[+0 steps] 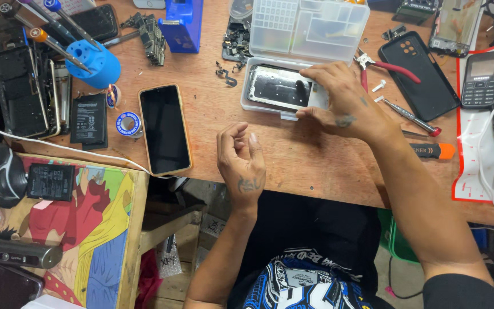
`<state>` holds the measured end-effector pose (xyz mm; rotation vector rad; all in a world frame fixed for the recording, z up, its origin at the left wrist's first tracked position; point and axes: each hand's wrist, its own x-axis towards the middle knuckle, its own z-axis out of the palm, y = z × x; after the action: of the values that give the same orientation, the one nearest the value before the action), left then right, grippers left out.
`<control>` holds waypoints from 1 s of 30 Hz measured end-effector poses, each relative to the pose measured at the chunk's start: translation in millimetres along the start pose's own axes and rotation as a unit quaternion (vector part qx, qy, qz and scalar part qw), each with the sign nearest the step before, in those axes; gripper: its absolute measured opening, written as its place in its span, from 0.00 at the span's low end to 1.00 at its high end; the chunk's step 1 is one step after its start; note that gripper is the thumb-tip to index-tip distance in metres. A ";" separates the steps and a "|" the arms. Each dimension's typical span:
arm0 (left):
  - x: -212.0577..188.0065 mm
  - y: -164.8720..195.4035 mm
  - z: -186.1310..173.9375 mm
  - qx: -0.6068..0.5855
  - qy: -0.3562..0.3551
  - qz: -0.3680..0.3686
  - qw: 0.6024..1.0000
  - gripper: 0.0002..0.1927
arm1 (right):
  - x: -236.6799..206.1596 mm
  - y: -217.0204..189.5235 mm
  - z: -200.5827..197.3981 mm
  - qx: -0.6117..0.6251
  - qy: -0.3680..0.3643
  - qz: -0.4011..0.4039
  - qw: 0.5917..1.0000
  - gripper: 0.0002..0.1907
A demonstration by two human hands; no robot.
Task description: The person works on a disassembled smartphone, using pliers to remove small components and applying adhesive to the frame. The person then wipes the frame with a cloth and places the phone into a plastic container.
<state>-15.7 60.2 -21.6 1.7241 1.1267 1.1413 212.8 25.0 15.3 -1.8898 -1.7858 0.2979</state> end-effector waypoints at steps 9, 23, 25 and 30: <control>-1.2 1.8 0.0 -0.015 0.004 -0.021 1.000 0.09 | -10.4 -1.6 -24.4 0.032 0.073 0.000 0.997 0.42; -22.0 4.7 10.2 -0.372 -0.112 -0.139 0.911 0.14 | -76.9 -48.9 -2.2 0.058 0.162 0.012 0.985 0.39; -22.4 -1.4 5.8 -0.385 -0.127 -0.141 0.903 0.12 | -79.6 -49.5 4.5 0.067 0.152 0.008 0.986 0.40; -29.4 -10.0 2.4 -0.370 -0.112 -0.176 0.905 0.09 | -82.2 -53.8 13.7 0.084 0.141 0.002 0.986 0.39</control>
<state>-22.1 35.4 -39.2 0.9756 0.6856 0.9386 150.8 -52.5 15.5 -1.7230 -1.5189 0.1657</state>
